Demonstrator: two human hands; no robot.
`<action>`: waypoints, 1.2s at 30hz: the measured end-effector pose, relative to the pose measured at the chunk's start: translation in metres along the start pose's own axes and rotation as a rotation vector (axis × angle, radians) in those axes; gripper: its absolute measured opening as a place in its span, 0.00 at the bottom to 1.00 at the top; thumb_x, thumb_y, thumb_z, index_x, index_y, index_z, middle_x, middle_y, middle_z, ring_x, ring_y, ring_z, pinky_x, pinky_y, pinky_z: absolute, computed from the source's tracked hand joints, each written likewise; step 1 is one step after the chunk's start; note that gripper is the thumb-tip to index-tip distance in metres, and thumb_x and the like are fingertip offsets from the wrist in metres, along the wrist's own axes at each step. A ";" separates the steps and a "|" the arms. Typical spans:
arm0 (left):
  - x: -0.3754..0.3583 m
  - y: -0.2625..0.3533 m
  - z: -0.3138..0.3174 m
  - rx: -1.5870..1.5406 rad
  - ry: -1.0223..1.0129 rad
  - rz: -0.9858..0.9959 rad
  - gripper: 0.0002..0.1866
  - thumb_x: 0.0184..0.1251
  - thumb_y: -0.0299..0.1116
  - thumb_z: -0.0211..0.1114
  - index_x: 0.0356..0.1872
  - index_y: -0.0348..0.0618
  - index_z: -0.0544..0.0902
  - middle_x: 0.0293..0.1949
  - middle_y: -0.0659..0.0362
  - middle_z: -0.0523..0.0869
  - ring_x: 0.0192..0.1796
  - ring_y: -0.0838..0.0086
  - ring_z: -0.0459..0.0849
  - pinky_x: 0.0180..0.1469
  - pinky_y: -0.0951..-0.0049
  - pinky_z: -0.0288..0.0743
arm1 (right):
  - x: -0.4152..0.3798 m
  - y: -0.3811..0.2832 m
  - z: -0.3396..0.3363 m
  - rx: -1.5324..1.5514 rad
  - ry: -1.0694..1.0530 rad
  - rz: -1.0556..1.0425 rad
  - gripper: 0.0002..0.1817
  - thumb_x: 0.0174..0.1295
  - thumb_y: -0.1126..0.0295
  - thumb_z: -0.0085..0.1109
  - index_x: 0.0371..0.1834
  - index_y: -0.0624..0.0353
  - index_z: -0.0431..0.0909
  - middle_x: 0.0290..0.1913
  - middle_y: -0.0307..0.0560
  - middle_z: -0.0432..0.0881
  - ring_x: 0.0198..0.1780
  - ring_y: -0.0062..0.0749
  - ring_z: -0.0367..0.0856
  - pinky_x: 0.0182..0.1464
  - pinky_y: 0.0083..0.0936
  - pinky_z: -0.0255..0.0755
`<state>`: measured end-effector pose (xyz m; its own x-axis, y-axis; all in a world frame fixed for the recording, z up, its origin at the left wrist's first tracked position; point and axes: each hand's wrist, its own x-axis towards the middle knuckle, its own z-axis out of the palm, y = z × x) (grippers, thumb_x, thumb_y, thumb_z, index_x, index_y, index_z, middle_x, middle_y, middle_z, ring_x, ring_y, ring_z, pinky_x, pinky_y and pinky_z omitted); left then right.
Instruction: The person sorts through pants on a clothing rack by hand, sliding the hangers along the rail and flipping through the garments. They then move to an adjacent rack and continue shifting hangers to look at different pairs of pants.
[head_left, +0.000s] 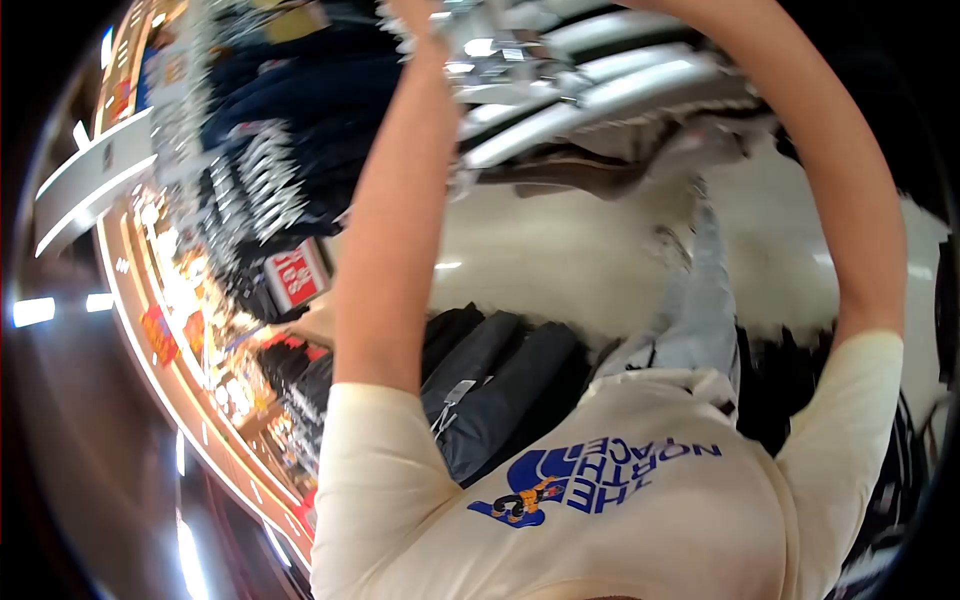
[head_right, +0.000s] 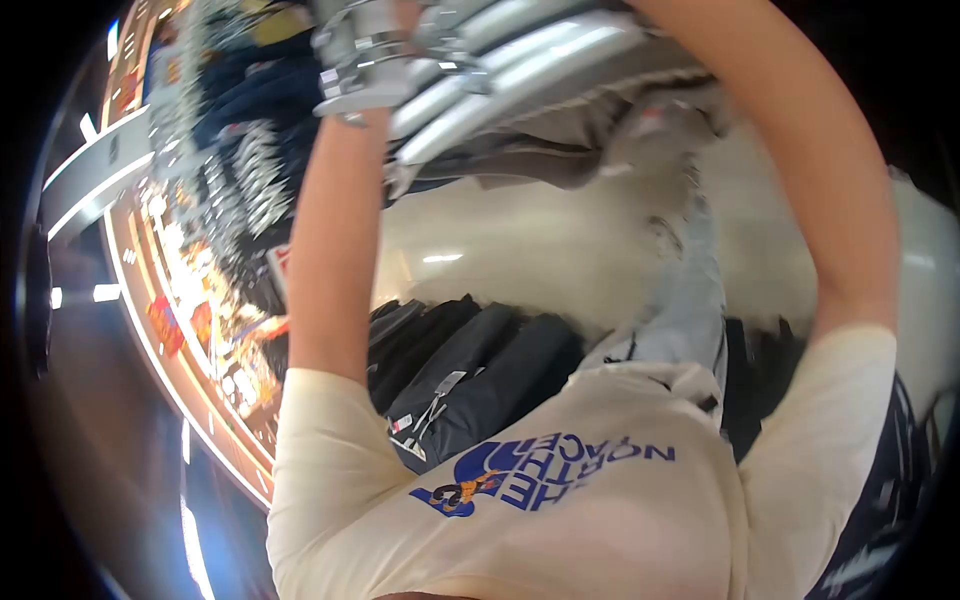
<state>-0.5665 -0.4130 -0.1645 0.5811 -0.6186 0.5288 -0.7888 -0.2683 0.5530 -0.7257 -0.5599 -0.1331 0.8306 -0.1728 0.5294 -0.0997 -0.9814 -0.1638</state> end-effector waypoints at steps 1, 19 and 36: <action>0.003 0.001 -0.001 -0.071 -0.009 0.010 0.10 0.78 0.37 0.65 0.44 0.41 0.84 0.37 0.56 0.86 0.39 0.67 0.84 0.45 0.66 0.81 | 0.000 0.002 -0.004 -0.001 -0.049 -0.045 0.21 0.77 0.62 0.55 0.48 0.70 0.91 0.63 0.63 0.87 0.66 0.55 0.78 0.74 0.44 0.70; 0.007 0.004 0.019 0.439 0.035 0.059 0.25 0.41 0.35 0.86 0.40 0.39 0.82 0.47 0.48 0.82 0.56 0.52 0.78 0.61 0.56 0.71 | 0.004 0.018 0.022 -0.068 -0.141 0.144 0.20 0.83 0.65 0.54 0.70 0.64 0.82 0.83 0.57 0.73 0.82 0.55 0.72 0.81 0.46 0.71; 0.004 0.014 0.016 0.348 0.051 0.008 0.22 0.47 0.28 0.83 0.44 0.39 0.82 0.47 0.49 0.82 0.57 0.50 0.79 0.60 0.52 0.70 | 0.003 0.020 0.008 0.108 -0.101 0.045 0.21 0.74 0.73 0.61 0.68 0.69 0.82 0.78 0.63 0.75 0.80 0.62 0.71 0.80 0.50 0.69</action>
<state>-0.5782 -0.4315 -0.1652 0.5768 -0.5865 0.5686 -0.8093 -0.5045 0.3007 -0.7202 -0.5790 -0.1414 0.8781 -0.2014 0.4339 -0.0826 -0.9573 -0.2772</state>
